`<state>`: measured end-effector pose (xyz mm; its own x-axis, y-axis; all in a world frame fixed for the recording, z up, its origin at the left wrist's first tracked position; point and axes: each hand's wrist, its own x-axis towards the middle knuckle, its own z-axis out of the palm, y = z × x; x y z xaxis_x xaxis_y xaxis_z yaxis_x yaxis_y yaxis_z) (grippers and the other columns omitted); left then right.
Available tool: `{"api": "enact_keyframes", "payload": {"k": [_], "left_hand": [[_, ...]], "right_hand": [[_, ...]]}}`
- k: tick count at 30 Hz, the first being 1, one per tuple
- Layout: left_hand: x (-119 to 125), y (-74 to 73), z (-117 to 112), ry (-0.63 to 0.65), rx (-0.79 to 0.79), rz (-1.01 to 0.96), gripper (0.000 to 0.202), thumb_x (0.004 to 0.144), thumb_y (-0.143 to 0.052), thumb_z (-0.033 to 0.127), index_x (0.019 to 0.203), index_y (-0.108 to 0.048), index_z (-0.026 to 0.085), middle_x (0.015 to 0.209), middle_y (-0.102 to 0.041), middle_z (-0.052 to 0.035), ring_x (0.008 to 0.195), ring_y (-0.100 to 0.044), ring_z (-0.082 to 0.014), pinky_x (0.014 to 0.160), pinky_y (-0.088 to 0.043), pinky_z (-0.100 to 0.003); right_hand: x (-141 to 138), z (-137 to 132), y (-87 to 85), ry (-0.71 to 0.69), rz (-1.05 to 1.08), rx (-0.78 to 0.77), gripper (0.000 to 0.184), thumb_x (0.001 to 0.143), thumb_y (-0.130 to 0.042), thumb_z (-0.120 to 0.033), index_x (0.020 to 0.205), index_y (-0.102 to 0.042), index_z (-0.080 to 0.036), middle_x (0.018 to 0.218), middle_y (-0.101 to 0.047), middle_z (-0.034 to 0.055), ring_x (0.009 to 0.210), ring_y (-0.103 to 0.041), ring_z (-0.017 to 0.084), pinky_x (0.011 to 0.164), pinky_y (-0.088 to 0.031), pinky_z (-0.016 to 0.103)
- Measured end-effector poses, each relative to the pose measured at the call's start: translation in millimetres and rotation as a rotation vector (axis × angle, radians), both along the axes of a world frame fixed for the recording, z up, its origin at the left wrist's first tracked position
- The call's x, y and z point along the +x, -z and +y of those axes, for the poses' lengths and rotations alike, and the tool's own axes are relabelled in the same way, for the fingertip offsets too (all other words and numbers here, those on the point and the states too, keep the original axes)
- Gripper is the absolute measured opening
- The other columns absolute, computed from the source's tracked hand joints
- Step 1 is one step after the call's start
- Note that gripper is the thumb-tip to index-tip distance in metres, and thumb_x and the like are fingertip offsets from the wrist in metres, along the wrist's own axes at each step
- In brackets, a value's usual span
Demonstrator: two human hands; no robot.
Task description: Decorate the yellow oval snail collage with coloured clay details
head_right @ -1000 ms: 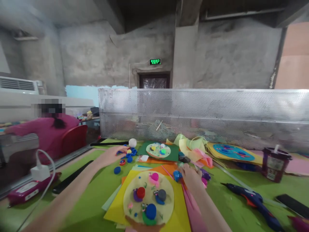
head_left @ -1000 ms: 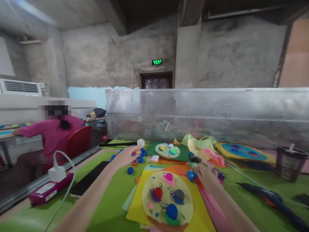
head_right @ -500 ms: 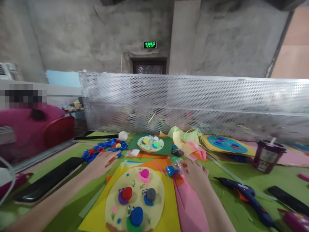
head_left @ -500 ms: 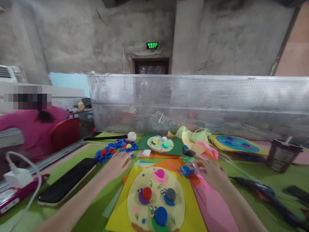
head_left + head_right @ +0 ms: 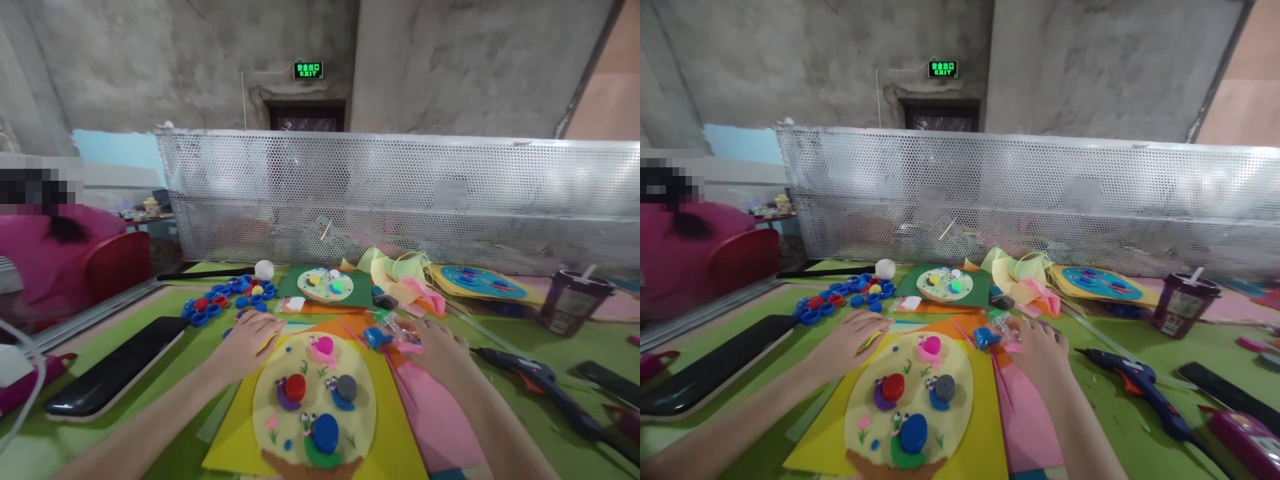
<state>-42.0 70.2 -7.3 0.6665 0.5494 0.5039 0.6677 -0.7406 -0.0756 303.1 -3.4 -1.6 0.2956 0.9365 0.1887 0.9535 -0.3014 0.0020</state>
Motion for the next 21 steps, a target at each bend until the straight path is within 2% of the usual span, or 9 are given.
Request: {"api": "enact_keyframes", "payload": {"k": [3, 8, 11, 13, 18, 21], "left_hand": [[4, -0.2, -4, 0.014, 0.007, -0.018, 0.028, 0.087, -0.035, 0.024, 0.102, -0.059, 0.021, 0.096, -0.067, -0.0050, 0.097, -0.057, -0.0216, 0.087, -0.039, -0.037], [4, -2.3, -6, -0.009, 0.021, -0.077, 0.028, 0.087, -0.035, 0.023, 0.103, -0.058, 0.020, 0.099, -0.066, -0.0060, 0.096, -0.057, -0.0211, 0.086, -0.040, -0.036], [7, -2.6, -9, -0.029, 0.019, -0.113, 0.028, 0.087, -0.036, 0.023, 0.104, -0.058, 0.021, 0.100, -0.066, -0.0055, 0.097, -0.056, -0.0209, 0.086, -0.040, -0.036], [11, -1.3, -12, -0.025, 0.008, -0.124, 0.027, 0.086, -0.037, 0.023, 0.103, -0.058, 0.021, 0.100, -0.066, -0.0048, 0.098, -0.056, -0.0205, 0.087, -0.040, -0.035], [19, 3.5, -14, 0.006, -0.033, -0.156, 0.025, 0.084, -0.040, 0.025, 0.097, -0.060, 0.022, 0.098, -0.067, -0.0044, 0.095, -0.057, -0.0210, 0.088, -0.039, -0.037], [19, 2.5, -13, 0.009, -0.058, -0.213, 0.023, 0.083, -0.041, 0.026, 0.094, -0.060, 0.022, 0.096, -0.067, -0.0045, 0.095, -0.057, -0.0222, 0.087, -0.039, -0.039]], "right_hand": [[1, -5, 1.9, 0.013, -0.001, -0.035, 0.040, 0.064, -0.067, -0.025, 0.103, -0.056, -0.020, 0.099, -0.060, 0.0112, 0.092, -0.056, 0.029, 0.069, -0.041, 0.037], [5, -12, -10.2, 0.071, -0.050, 0.059, 0.031, 0.072, -0.052, -0.012, 0.103, -0.055, -0.014, 0.099, -0.058, 0.0166, 0.093, -0.055, 0.031, 0.066, -0.039, 0.034], [3, -15, -18.6, 0.104, -0.064, 0.139, 0.030, 0.075, -0.046, -0.014, 0.105, -0.053, -0.009, 0.101, -0.055, 0.0214, 0.096, -0.052, 0.033, 0.068, -0.038, 0.036], [3, -16, -19.2, 0.108, -0.056, 0.175, 0.031, 0.075, -0.047, -0.015, 0.104, -0.054, -0.010, 0.101, -0.055, 0.0211, 0.096, -0.051, 0.033, 0.069, -0.038, 0.036], [15, -15, -11.9, 0.180, 0.028, 0.234, 0.025, 0.072, -0.050, -0.026, 0.089, -0.060, -0.012, 0.082, -0.059, 0.0177, 0.078, -0.055, 0.033, 0.059, -0.039, 0.037], [21, -11, -13.0, 0.132, 0.047, 0.355, 0.031, 0.075, -0.048, -0.028, 0.097, -0.058, -0.009, 0.086, -0.058, 0.0189, 0.084, -0.054, 0.032, 0.065, -0.040, 0.039]]}}
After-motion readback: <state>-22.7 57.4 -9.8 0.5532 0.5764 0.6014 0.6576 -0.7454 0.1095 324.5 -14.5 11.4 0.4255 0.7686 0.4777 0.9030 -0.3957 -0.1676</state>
